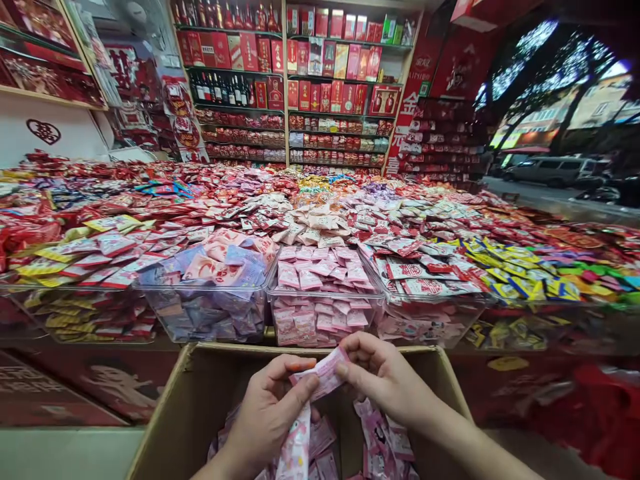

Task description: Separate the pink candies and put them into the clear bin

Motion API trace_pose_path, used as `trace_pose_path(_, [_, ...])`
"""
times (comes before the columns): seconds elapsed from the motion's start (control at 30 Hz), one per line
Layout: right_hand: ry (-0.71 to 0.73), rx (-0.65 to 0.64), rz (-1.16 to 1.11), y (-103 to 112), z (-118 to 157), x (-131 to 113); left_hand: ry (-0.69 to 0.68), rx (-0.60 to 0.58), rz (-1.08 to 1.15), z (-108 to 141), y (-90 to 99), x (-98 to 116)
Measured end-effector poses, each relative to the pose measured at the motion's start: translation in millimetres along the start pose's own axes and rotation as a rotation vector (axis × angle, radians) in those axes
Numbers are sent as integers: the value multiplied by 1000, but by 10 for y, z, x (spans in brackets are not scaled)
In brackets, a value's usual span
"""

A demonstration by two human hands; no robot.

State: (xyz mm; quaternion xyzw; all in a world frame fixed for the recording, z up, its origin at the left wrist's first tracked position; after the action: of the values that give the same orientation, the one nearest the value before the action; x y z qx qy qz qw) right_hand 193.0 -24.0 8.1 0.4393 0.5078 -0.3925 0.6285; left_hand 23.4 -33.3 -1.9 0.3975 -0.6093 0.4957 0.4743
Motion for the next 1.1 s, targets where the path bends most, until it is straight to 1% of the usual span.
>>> trace_pose_path(0.03, [109, 53, 78, 1, 20, 7, -26, 21, 15, -2, -1, 11])
trace_pose_path(0.1, [399, 189, 251, -1, 72, 8, -49, 24, 87, -4, -1, 22])
trace_pose_path(0.17, [675, 277, 444, -14, 130, -2, -17, -61, 181, -4, -2, 16])
trace_pose_path(0.2, [770, 286, 540, -27, 155, -7, 7, -117, 220, -3, -2, 9])
trace_pose_path(0.23, [825, 266, 627, -42, 175, -11, 29, -163, 242, -1, -1, 2])
trace_pose_path(0.27, [840, 229, 695, -58, 189, -15, 40, -179, 246, 0, 4, -5])
trace_pose_path(0.3, [837, 188, 735, -73, 198, -19, 38, -167, 235, 1, 10, -9])
trace_pose_path(0.37, [808, 134, 721, -93, 203, -26, 21, -109, 182, 0, 20, -7])
trace_pose_path(0.43, [736, 152, 624, -101, 187, -20, 5, -77, 123, 0, 20, 11])
trace_pose_path(0.5, [597, 194, 480, -109, 153, 10, -10, -81, 87, 6, 7, 33])
trace_pose_path(0.57, [445, 197, 362, -132, 121, 57, -22, -121, 73, 29, -11, 41])
trace_pose_path(0.6, [393, 183, 333, -148, 113, 76, -27, -157, 66, 47, -20, 35])
trace_pose_path(0.63, [366, 156, 328, -164, 112, 86, -36, -197, 55, 68, -26, 22])
trace_pose_path(0.7, [371, 99, 368, -172, 128, 59, -69, -269, 23, 108, -25, -19])
trace_pose_path(0.77, [408, 68, 375, -119, 144, -49, -110, -306, -7, 128, -9, -68])
trace_pose_path(0.8, [425, 90, 337, -60, 137, -134, -122, -295, -19, 127, 5, -91])
trace_pose_path(0.83, [444, 145, 277, 18, 113, -235, -125, -269, -32, 119, 20, -114])
trace_pose_path(0.9, [501, 318, 176, 207, 2, -455, -113, -204, -62, 89, 50, -156])
trace_pose_path(0.93, [517, 402, 171, 300, -85, -556, -100, -177, -75, 72, 62, -177])
trace_pose_path(0.97, [522, 457, 201, 378, -186, -643, -89, -163, -86, 57, 71, -197])
trace_pose_path(1.0, [503, 467, 256, 437, -298, -709, -82, -163, -98, 44, 76, -216])
trace_pose_path(1.03, [464, 440, 322, 476, -410, -755, -77, -165, -108, 34, 81, -233])
trace_pose_path(1.1, [383, 327, 465, 498, -601, -795, -74, -169, -130, 22, 86, -254])
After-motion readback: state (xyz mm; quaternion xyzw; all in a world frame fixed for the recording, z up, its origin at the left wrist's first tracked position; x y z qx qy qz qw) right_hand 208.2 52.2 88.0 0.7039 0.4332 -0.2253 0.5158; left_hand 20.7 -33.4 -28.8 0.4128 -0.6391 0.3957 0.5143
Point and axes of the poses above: each hand's wrist, its own z-axis away from the middle knuckle, its own y-axis out of the back of the hand, x = y × z, the point moved 1 cm from there along -z, towards the middle knuckle, and after that the axes turned 11 degrees about -y, right-handed, at the moved point
